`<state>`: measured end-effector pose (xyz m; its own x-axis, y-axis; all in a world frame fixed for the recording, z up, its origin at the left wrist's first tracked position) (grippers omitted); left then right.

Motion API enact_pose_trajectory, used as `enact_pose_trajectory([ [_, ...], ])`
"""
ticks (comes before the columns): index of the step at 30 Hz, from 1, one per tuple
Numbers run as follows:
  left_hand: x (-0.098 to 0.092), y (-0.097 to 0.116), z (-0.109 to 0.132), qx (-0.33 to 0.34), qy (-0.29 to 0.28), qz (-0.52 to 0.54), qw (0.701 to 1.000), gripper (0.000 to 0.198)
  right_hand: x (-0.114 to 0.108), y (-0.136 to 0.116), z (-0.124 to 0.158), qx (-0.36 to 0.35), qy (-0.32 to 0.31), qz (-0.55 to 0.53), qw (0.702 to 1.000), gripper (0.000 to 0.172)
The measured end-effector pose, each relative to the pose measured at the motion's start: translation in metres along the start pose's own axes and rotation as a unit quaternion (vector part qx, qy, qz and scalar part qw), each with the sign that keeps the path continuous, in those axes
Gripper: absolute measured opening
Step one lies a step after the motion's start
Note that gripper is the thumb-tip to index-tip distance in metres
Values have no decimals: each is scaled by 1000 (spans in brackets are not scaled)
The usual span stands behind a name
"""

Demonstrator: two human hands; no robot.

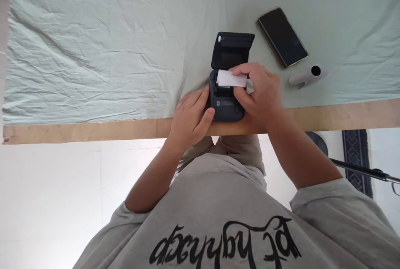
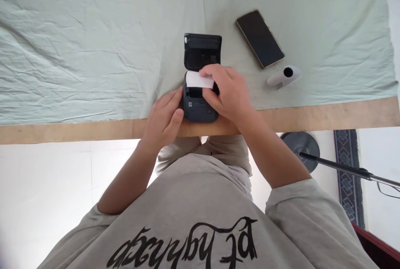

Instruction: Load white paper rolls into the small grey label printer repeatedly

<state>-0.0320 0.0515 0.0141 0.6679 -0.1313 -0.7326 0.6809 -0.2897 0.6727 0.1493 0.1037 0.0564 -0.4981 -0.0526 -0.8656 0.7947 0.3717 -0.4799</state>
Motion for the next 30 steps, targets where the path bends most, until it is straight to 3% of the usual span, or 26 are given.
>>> enact_pose_trajectory([
  [6,0,0,0,2,0,-1,1000,87,1,10,-7,-30,46,-39,998,21],
  [11,-1,1,0,2,-2,-2,1000,86,5,14,-8,-25,47,-42,998,20],
  [21,-1,1,0,1,1,3,1000,86,9,28,-12,-101,63,-104,987,8],
  [30,-4,-2,-1,-2,2,41,999,79,5,15,26,-164,147,-141,965,11],
])
Point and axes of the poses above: each hand's wrist, its own z-axis away from the middle knuckle, its own x-axis out of the palm, y = z × x, the point moved 5 cm from there along -z, towards the middle knuckle, and after that the axes turned 4 degrees about -x, right-handed, at the moved point
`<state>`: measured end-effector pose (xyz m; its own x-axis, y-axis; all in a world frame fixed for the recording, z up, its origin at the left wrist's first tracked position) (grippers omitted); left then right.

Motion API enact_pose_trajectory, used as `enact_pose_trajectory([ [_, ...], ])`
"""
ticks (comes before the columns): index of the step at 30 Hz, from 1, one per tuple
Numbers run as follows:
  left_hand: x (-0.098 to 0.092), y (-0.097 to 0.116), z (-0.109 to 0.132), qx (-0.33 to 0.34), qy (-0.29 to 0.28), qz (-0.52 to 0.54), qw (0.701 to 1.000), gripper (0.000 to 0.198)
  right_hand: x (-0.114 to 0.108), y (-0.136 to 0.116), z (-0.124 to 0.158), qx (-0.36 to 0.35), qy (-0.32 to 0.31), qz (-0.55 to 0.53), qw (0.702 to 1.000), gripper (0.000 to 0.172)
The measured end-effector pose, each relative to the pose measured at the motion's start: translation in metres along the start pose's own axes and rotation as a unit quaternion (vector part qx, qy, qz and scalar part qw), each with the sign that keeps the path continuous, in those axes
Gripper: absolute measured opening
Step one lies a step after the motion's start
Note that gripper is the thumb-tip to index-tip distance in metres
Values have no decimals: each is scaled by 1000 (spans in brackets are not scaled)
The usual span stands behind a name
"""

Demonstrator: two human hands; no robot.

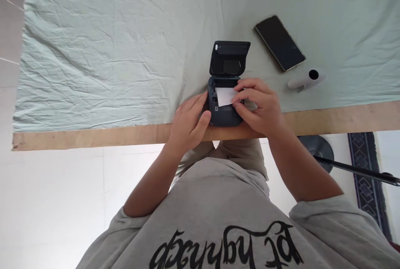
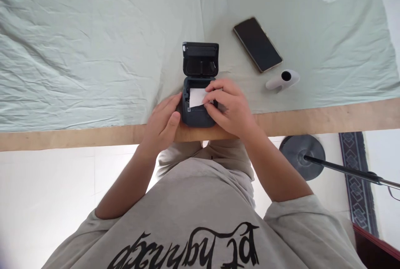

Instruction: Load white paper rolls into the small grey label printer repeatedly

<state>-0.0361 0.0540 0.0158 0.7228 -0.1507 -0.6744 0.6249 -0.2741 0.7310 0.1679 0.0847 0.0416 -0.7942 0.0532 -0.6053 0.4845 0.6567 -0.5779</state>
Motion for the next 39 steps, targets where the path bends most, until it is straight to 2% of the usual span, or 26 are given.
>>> enact_pose_trajectory([
  [5,-5,-3,-6,-20,31,62,997,69,5,-19,22,-17,41,54,998,13],
  [7,-11,-3,-17,-28,66,97,993,67,7,-25,32,8,49,75,996,13],
  [10,-21,4,-46,-27,122,163,979,62,9,-33,44,47,56,80,994,11],
  [12,-28,15,-70,-4,136,195,971,60,8,-36,48,56,53,69,995,11],
  [14,-34,27,-92,4,134,200,971,47,7,-36,49,58,42,44,996,13],
  [18,-49,52,-118,-11,155,207,966,22,8,-32,47,62,25,-39,997,17],
  [19,-52,60,-121,0,158,203,966,19,8,-31,46,63,26,-53,996,17],
  [21,-54,73,-127,24,150,197,969,28,8,-30,46,64,31,-71,995,18],
  [23,-49,83,-134,32,103,160,981,35,8,-29,47,68,34,-79,994,19],
  [25,-39,88,-140,11,23,76,997,38,8,-29,47,68,34,-80,994,19],
  [29,-18,92,-144,-19,-122,-38,992,39,8,-28,46,64,31,-69,995,20],
  [31,-10,92,-145,-25,-145,-89,985,38,8,-28,46,63,29,-62,996,20],
  [34,7,89,-149,-30,-126,-161,978,39,8,-26,46,65,34,-59,996,21],
  [36,24,81,-152,-39,-121,-185,975,39,8,-25,47,67,41,-61,995,21],
  [39,46,69,-153,-57,-142,-178,972,43,8,-25,47,70,37,-54,995,21],
])
Point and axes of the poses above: each hand's wrist, its own z-axis away from the middle knuckle, its own x-axis out of the palm, y = z × x, the point moved 5 cm from there along -z, towards the middle knuckle, and after that the axes turned 4 degrees about -x, right-handed, at the moved point
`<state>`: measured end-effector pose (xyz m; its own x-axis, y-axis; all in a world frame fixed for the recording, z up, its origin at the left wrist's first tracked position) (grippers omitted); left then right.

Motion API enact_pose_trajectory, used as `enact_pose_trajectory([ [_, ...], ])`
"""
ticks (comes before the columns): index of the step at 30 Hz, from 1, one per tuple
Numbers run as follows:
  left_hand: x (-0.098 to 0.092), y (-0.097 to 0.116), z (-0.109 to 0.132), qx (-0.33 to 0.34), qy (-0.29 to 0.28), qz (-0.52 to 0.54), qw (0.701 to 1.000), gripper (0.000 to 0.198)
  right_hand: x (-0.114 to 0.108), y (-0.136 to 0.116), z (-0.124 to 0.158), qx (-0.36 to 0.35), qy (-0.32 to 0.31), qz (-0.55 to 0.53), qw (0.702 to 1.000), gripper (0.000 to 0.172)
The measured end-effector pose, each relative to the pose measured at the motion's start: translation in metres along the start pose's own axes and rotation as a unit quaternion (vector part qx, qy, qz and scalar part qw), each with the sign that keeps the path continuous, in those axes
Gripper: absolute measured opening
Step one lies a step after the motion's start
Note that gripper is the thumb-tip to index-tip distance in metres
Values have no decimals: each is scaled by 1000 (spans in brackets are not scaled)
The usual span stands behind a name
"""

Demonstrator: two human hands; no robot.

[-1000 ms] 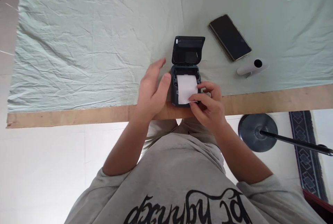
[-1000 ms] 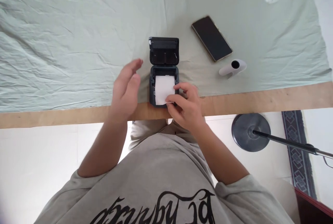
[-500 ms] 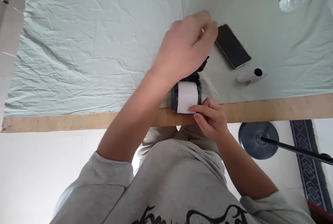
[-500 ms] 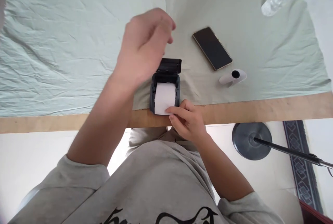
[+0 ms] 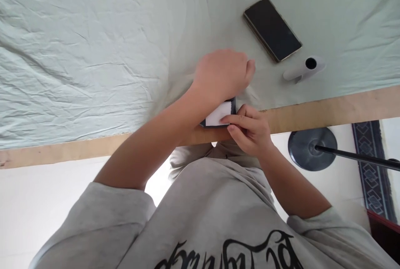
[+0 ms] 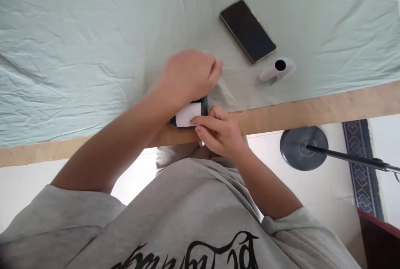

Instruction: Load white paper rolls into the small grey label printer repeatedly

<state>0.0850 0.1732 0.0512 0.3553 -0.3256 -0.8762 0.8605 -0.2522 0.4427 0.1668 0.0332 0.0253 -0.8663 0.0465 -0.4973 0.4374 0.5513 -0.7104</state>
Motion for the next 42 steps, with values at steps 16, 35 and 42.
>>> enact_pose_trajectory([
  [16,6,1,2,59,24,-3,998,31,0,0,2,15,-2,-24,1000,18],
  [35,31,-86,135,28,126,104,986,110,-21,15,6,172,125,-103,972,28],
  [42,41,-81,141,24,135,34,990,118,-22,43,-27,119,54,75,989,23],
])
Point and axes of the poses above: each hand's wrist, its own z-axis away from the middle knuckle, its own x-axis out of the palm, y = z × x, the point moved 5 cm from there along -z, towards the middle knuckle, and after that the axes turned 4 degrees about -x, right-handed, at the moved point
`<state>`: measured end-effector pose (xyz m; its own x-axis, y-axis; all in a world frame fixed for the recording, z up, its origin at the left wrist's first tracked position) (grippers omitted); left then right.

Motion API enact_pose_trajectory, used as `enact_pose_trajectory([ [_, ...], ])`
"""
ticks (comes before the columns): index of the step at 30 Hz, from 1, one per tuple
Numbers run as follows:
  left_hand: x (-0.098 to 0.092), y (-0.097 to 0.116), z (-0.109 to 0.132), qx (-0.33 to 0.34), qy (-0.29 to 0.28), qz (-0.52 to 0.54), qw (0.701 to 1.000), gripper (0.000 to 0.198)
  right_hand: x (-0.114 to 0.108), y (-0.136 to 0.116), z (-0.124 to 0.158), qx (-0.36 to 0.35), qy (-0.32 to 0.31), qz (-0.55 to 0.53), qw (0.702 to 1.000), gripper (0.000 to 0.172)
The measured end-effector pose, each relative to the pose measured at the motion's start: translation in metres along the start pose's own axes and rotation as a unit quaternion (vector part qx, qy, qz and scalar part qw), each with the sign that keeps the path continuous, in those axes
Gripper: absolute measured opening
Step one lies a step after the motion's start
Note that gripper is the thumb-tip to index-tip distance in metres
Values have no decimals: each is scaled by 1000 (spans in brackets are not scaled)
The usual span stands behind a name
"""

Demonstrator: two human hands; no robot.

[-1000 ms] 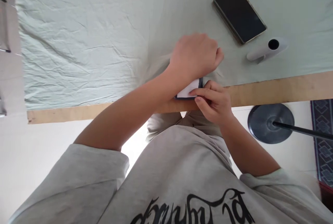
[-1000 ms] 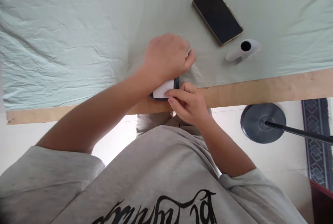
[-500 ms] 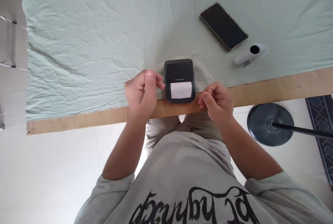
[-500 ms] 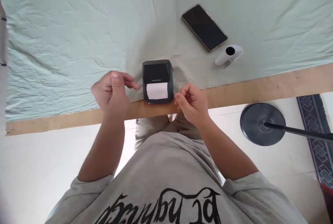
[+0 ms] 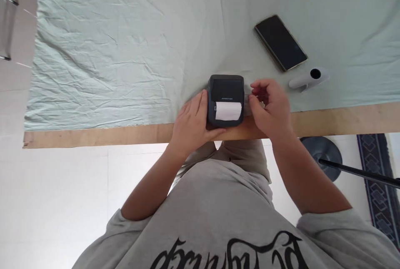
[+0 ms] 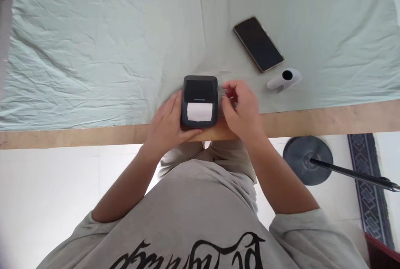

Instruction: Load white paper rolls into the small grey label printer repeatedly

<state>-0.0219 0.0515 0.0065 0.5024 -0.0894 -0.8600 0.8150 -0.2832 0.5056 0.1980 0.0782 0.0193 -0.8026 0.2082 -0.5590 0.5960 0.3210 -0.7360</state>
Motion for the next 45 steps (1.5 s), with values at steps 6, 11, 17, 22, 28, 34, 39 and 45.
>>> enact_pose_trajectory([
  [6,-1,-5,2,4,20,8,1000,111,19,0,-7,-60,-103,55,991,64],
  [11,-10,-4,-3,8,37,24,999,97,18,-5,-5,-74,-111,92,987,73],
  [17,-12,-3,-6,17,41,4,999,96,15,-1,-6,-90,-104,108,985,71],
  [22,-9,-2,-2,22,25,5,999,106,6,3,-7,-56,-149,50,986,70],
  [28,-11,-6,0,-4,14,44,999,83,-6,-16,-18,-54,-115,35,991,50],
  [34,-11,-8,0,4,26,48,998,80,-8,-41,-41,-58,-136,92,985,23],
  [39,-10,-9,0,7,30,46,998,78,-4,-53,-55,-58,-79,153,983,11],
  [45,-10,-8,0,9,30,54,998,76,18,-51,-54,-51,-208,312,926,19],
])
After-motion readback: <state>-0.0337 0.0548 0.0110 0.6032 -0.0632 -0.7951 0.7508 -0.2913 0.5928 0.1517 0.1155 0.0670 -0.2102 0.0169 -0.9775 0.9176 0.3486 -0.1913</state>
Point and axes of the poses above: each hand's wrist, its own z-axis away from the middle knuckle, its own x-axis out of the palm, y = z × x, the point moved 5 cm from there along -z, towards the middle knuckle, and after that the axes turned 4 degrees about -x, right-handed, at the moved point
